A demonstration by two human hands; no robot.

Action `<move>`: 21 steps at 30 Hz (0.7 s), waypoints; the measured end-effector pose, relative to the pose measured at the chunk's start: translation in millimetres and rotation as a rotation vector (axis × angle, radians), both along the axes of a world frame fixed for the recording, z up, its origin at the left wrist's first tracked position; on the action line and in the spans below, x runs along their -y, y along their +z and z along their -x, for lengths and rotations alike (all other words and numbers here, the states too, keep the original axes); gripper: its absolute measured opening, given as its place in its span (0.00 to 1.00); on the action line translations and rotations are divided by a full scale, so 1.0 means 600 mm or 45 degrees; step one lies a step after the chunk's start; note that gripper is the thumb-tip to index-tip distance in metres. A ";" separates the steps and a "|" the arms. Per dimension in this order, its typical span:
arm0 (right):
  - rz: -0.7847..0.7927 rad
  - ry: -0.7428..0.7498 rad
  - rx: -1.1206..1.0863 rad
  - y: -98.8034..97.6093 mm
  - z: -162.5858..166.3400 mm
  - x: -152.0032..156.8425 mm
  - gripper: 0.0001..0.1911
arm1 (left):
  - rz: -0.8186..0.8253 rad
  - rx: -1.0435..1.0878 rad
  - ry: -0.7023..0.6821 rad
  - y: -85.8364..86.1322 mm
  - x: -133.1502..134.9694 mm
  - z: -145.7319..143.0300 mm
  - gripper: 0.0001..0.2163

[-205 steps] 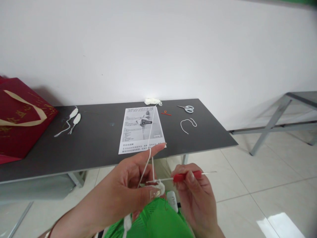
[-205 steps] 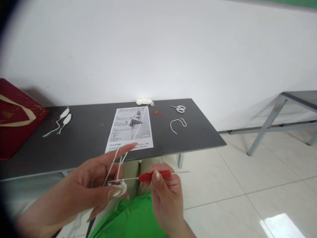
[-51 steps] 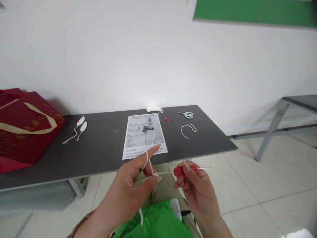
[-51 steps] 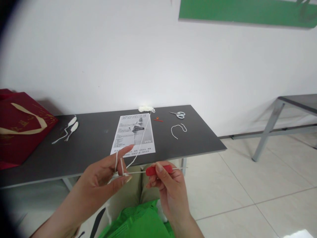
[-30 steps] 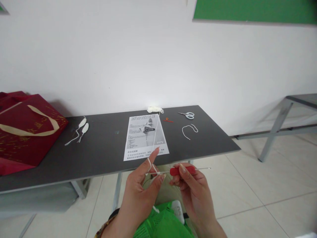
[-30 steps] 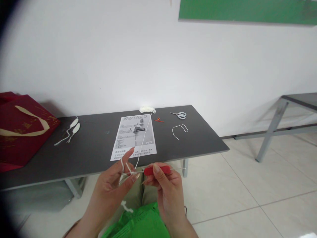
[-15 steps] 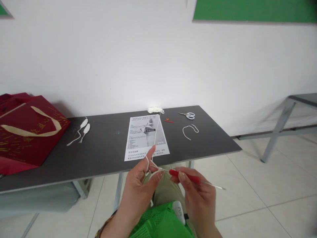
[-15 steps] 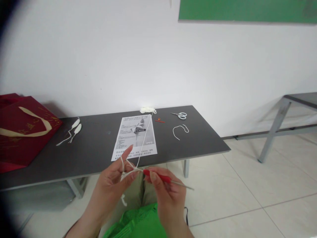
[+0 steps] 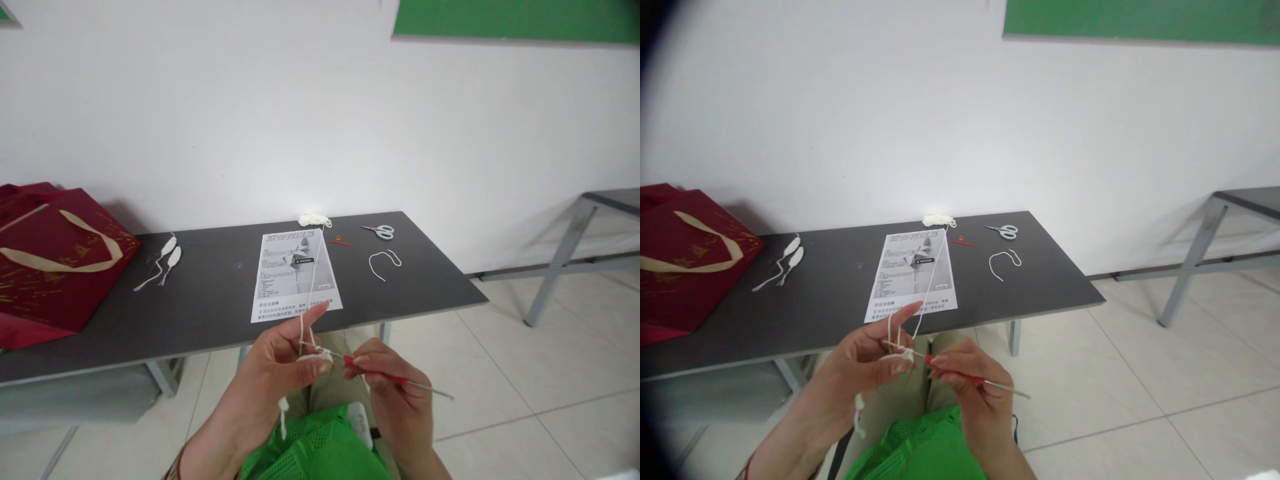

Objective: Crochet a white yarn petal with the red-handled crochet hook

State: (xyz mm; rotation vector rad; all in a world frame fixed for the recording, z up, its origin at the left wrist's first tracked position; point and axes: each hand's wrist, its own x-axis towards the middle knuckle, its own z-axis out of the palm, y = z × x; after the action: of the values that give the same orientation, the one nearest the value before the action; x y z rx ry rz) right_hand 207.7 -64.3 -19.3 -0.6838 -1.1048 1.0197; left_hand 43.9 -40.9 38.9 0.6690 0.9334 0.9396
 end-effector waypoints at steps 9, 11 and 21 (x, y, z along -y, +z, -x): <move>0.148 0.153 -0.124 0.018 -0.025 0.011 0.06 | -0.059 -0.133 -0.150 0.019 0.007 0.009 0.25; 0.142 0.152 -0.140 0.022 -0.030 0.010 0.06 | -0.076 -0.127 -0.164 0.021 0.007 0.013 0.25; 0.068 0.214 -0.075 0.034 -0.050 0.010 0.06 | -0.145 -0.193 -0.233 0.022 0.007 0.028 0.23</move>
State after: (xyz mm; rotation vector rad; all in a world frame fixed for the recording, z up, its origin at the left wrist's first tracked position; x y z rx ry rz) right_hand 237.4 -70.3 1.0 -0.6071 -1.1004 1.2094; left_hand 27.2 -44.9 52.1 0.9176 0.9394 0.7912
